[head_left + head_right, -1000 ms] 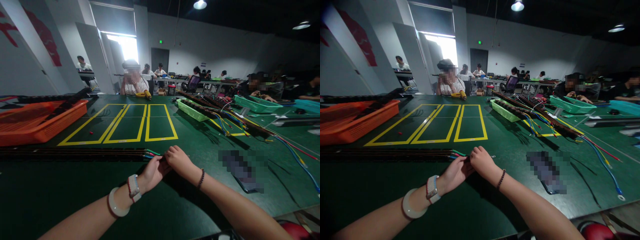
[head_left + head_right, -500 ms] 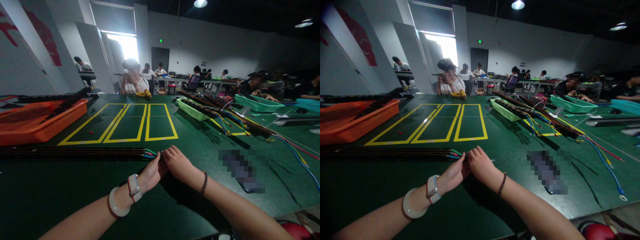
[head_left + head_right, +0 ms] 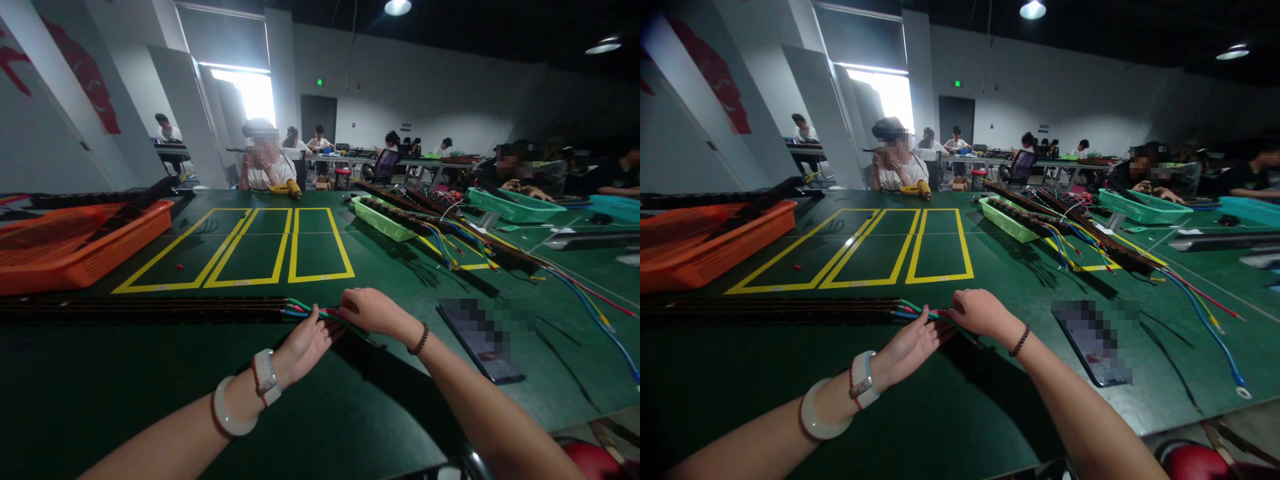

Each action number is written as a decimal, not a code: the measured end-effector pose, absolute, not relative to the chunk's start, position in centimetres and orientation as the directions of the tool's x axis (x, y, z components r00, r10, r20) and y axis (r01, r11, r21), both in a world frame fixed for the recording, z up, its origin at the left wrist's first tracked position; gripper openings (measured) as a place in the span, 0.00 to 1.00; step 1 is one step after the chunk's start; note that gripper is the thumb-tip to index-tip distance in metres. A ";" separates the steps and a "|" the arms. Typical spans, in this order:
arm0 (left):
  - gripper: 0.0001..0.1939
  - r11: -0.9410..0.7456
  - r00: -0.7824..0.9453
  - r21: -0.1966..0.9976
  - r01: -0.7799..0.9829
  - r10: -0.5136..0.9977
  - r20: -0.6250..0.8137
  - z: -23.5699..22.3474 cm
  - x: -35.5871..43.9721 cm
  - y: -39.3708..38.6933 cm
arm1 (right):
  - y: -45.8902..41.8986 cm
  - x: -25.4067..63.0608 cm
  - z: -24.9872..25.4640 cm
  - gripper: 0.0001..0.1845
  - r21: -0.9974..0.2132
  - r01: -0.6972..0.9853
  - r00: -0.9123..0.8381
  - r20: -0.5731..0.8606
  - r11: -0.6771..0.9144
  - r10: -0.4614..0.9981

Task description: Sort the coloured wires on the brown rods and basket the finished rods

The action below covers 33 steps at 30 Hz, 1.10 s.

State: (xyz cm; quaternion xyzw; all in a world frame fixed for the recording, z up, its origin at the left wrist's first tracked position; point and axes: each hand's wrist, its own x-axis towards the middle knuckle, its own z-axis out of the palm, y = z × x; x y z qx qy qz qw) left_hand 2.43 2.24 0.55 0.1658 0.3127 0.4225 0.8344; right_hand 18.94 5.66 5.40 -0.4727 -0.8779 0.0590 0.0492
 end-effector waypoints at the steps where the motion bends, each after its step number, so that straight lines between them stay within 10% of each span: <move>1: 0.22 0.599 0.450 0.544 -0.588 0.801 -0.394 0.6 2.4 2.2 | 5.8 19.2 5.2 0.15 -0.187 0.820 -0.553 -0.020 0.541 0.833; 15: 0.27 0.585 0.473 0.566 -0.581 0.809 -0.350 0.1 2.2 2.4 | 7.9 21.2 4.3 0.18 -0.439 0.732 -0.631 -0.146 0.521 0.762; 33: 0.16 0.544 0.392 0.630 -0.554 0.838 -0.378 -0.6 2.3 2.5 | 13.0 20.5 -1.2 0.10 -0.213 0.800 -0.458 0.387 0.561 0.800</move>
